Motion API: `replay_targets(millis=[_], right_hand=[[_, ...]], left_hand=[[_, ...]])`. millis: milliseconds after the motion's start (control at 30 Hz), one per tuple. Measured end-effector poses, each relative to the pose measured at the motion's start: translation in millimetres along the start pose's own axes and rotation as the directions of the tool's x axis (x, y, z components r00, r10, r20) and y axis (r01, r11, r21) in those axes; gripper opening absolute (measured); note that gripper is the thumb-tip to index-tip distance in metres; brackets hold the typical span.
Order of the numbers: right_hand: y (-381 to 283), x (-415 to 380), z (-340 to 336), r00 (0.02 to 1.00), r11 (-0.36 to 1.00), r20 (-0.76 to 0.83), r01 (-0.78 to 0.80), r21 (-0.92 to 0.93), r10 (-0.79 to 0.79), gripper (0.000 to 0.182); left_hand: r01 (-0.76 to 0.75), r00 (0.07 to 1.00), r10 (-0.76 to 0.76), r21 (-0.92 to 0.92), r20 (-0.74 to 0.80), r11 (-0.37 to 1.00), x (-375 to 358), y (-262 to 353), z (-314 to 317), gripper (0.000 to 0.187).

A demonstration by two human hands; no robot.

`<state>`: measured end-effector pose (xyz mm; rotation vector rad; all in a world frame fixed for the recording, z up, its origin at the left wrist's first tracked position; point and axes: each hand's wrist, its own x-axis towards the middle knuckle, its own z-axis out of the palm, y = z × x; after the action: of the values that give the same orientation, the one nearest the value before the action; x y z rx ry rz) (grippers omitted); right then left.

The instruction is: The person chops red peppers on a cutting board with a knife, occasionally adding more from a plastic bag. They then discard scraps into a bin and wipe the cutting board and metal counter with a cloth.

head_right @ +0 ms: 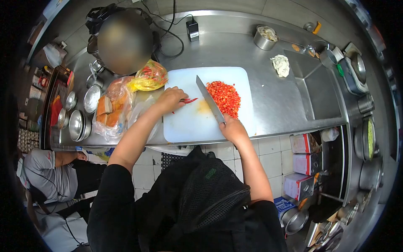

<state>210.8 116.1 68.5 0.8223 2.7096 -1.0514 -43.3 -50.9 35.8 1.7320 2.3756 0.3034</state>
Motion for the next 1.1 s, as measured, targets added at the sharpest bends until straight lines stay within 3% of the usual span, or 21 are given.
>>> replay_targets(millis=[33,167,233,300,367,500,567,667,867,1100], right_hand=[[1.0,0.4,0.4,1.0,1.0,0.009,-0.012,0.014,0.012,0.034],[1.2,0.8,0.9,0.999,0.998,0.019,-0.041,0.038,0.04,0.034],[-0.3,0.7,0.5,0.999,0.998,0.022,-0.044,0.041,0.043,0.034],[-0.2,1.6,0.9,0.999,0.998,0.023,-0.045,0.044,0.044,0.034],[2.9,3.0,2.7,0.999,0.998,0.022,-0.043,0.041,0.042,0.034],[0.5,0.1,1.3,0.999,0.999,0.007,-0.036,0.028,0.036,0.034],[-1.4,-0.2,0.8,0.999,0.999,0.016,-0.047,0.028,0.046,0.035],[-1.5,0.3,1.4,0.999,0.999,0.014,-0.043,0.008,0.043,0.034],[3.1,1.2,3.1,1.0,1.0,-0.008,-0.009,-0.009,0.009,0.034],[3.9,-0.1,3.8,0.999,0.999,-0.028,0.018,-0.026,-0.019,0.034]], left_hand=[[-0.025,0.993,0.021,-0.035,-0.113,0.999,-3.3,-4.1,5.1,0.022],[0.04,0.973,-0.083,-0.198,-0.216,0.979,-8.5,-32.3,-2.5,0.014],[0.267,0.964,-0.264,-0.148,0.04,0.952,-16.3,-35.3,-16.9,0.014],[0.24,0.969,-0.233,-0.108,0.08,0.965,-24.9,-40.6,-10.9,0.014],[0.106,0.994,-0.106,-0.021,0.0,0.994,-31.2,-42.6,0.0,0.014],[0.07,0.996,-0.069,0.027,-0.051,0.997,-31.4,-36.6,-0.1,0.014],[0.25,0.968,-0.247,-0.087,0.048,0.964,-30.8,-29.1,-10.1,0.012],[0.279,0.96,-0.278,-0.221,0.039,0.934,-21.5,-20.7,-24.6,0.013],[0.12,0.968,-0.151,-0.159,-0.199,0.98,11.1,-18.6,6.2,0.012],[0.08,0.989,-0.104,-0.202,-0.109,0.976,29.2,-16.2,7.8,0.011]])
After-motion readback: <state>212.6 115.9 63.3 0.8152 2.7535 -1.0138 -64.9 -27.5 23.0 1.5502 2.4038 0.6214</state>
